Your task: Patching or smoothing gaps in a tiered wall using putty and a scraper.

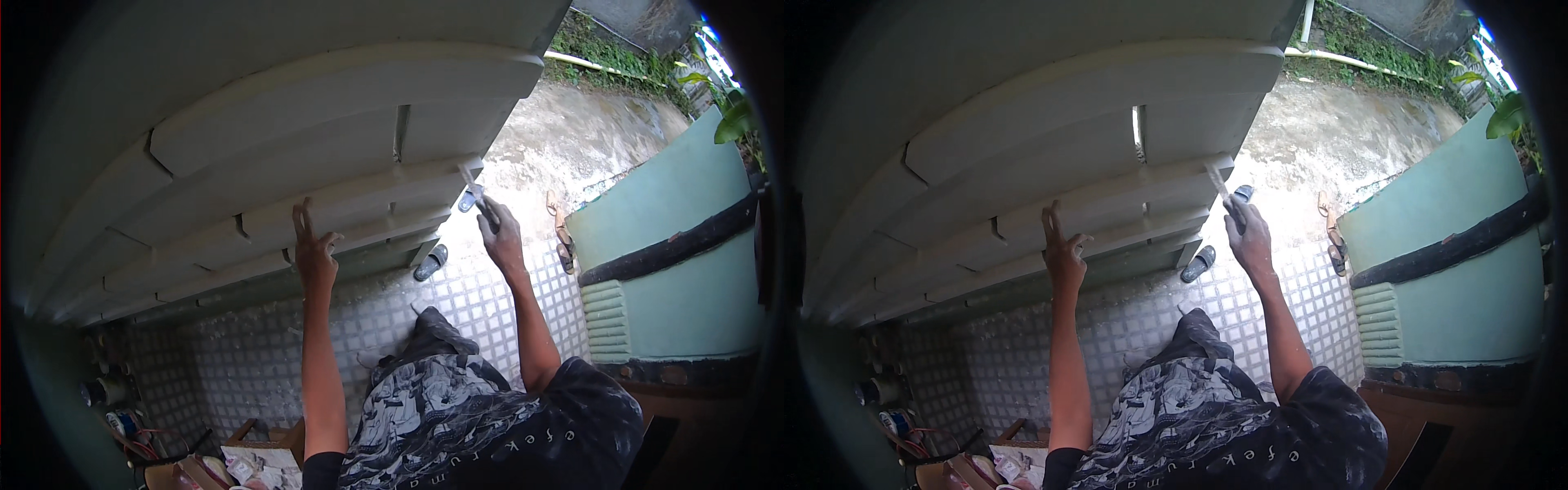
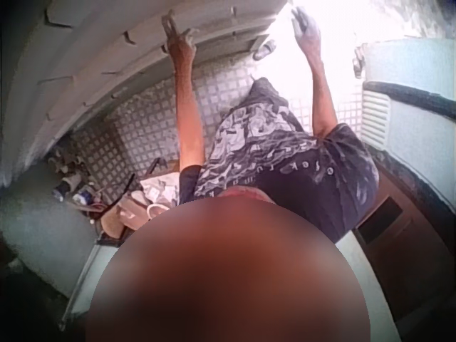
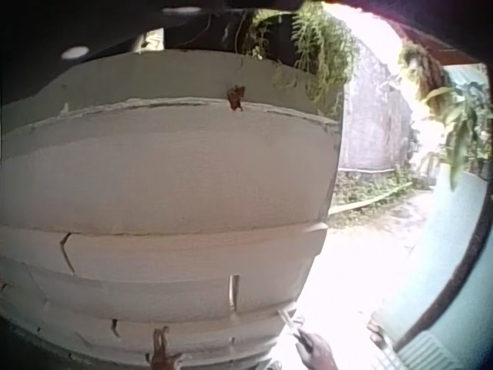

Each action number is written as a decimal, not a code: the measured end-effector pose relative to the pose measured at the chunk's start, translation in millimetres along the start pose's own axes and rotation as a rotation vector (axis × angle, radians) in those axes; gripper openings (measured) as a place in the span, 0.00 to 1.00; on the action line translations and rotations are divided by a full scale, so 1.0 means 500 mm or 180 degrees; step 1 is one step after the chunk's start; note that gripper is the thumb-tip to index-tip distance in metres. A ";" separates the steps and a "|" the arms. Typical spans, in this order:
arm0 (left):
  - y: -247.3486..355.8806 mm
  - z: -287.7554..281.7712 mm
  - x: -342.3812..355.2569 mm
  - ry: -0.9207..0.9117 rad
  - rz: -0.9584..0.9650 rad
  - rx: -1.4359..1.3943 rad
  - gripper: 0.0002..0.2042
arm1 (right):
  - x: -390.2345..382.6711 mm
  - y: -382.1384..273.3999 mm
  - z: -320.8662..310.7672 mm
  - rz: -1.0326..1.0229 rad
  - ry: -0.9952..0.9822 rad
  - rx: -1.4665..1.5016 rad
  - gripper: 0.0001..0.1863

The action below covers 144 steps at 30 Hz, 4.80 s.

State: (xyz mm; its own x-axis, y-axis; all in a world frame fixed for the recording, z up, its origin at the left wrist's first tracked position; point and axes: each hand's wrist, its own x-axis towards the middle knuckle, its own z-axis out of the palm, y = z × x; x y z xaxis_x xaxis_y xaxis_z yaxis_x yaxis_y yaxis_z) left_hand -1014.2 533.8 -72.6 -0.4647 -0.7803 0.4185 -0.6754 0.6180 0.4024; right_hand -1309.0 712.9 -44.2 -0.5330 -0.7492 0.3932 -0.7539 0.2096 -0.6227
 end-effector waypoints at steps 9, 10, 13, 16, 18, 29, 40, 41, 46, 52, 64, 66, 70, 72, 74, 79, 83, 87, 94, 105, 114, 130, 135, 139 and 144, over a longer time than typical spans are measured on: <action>0.084 0.034 -0.017 0.0588 -0.0660 -0.0765 0.19 | -0.025 -0.050 -0.021 -0.0132 -0.2761 0.1783 0.20; 0.104 0.044 -0.027 0.0691 -0.0883 -0.1399 0.21 | -0.028 -0.038 -0.013 0.0242 -0.2375 0.1861 0.20; 0.181 0.131 -0.086 0.0890 -0.1823 -0.3678 0.22 | -0.033 -0.012 0.028 0.0719 -0.1762 0.2051 0.22; 0.300 0.160 -0.095 0.0693 -0.2580 -0.5465 0.23 | -0.016 -0.013 0.050 0.0298 -0.1767 0.2010 0.22; 0.336 0.177 -0.092 0.0481 -0.3077 -0.5840 0.23 | 0.003 -0.022 0.056 -0.0138 -0.2141 0.1816 0.21; 0.360 0.139 -0.057 0.2101 -0.3107 -0.5166 0.12 | -0.011 -0.041 0.069 -0.1884 -0.2108 0.1614 0.25; 0.329 0.112 -0.135 0.1152 -0.2095 -0.2344 0.17 | -0.039 -0.075 0.097 -0.0600 -0.2395 0.2269 0.18; 0.331 0.111 -0.131 0.1194 -0.1989 -0.2477 0.14 | -0.041 -0.070 0.101 -0.0462 -0.2482 0.2122 0.17; 0.303 0.081 -0.151 0.0600 -0.2215 -0.2878 0.11 | -0.038 -0.053 0.135 0.0088 -0.2994 0.2048 0.14; 0.295 0.037 -0.170 0.0770 -0.2248 -0.2543 0.12 | -0.024 -0.084 0.135 0.0129 -0.2801 0.2062 0.18; 0.260 -0.013 -0.150 0.0850 -0.1973 -0.2543 0.21 | -0.079 -0.126 0.119 -0.1393 -0.1263 0.2078 0.13; 0.260 -0.016 -0.146 0.0997 -0.1601 -0.2115 0.22 | -0.077 -0.129 0.100 -0.1690 -0.0849 0.2149 0.14; 0.267 -0.028 -0.142 0.1197 -0.1870 -0.1799 0.26 | -0.096 -0.172 0.033 -0.1289 -0.1626 0.2382 0.10; 0.274 -0.021 -0.137 0.1287 -0.1889 -0.1934 0.27 | -0.101 -0.189 0.034 -0.0787 -0.2194 0.2311 0.08; 0.271 -0.017 -0.139 0.1392 -0.1911 -0.2067 0.28 | -0.099 -0.187 0.060 -0.0217 -0.2027 0.2191 0.09; 0.253 -0.010 -0.155 0.1305 -0.1458 -0.1739 0.28 | -0.070 -0.201 0.052 -0.1020 -0.1546 0.1708 0.20; 0.274 -0.019 -0.152 0.1254 -0.1808 -0.2427 0.30 | -0.086 -0.156 0.078 -0.2085 -0.1011 0.0990 0.23; 0.275 -0.023 -0.152 0.1022 -0.1725 -0.2703 0.33 | -0.075 -0.170 0.078 -0.2452 -0.0963 0.1024 0.24; 0.284 -0.060 -0.149 0.0454 -0.1704 -0.3010 0.26 | -0.088 -0.180 0.084 -0.1818 -0.0890 0.1134 0.29; 0.248 -0.038 -0.160 -0.0135 -0.1602 -0.3323 0.25 | 0.115 -0.227 -0.045 -0.2161 0.0214 0.0807 0.22; 0.181 0.003 -0.165 0.0175 -0.1776 -0.3259 0.19 | 0.344 -0.264 -0.127 -0.2124 0.1358 -0.0924 0.17; 0.104 0.022 -0.214 0.0044 -0.2294 -0.3773 0.13 | 0.278 -0.289 -0.082 -0.2923 0.0240 -0.0073 0.19; 0.097 0.023 -0.247 0.0089 -0.2239 -0.4105 0.09 | 0.249 -0.072 -0.064 -0.1328 0.1755 -0.0223 0.19; 0.087 0.031 -0.267 0.0265 -0.2378 -0.4074 0.09 | 0.269 -0.091 -0.082 -0.0412 0.2229 0.0710 0.22; 0.082 0.042 -0.267 0.0142 -0.2318 -0.3862 0.09 | 0.264 -0.138 -0.073 -0.0680 0.1913 0.0742 0.23</action>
State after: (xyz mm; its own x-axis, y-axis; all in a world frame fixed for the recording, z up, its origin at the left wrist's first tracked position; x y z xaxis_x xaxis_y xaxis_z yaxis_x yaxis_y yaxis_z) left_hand -991.9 661.5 -129.4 -0.1974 -0.9660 -0.1672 0.1621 -0.2004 0.9662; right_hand -1341.3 622.4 75.3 -0.5531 -0.2656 0.7896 -0.7999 -0.0957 -0.5925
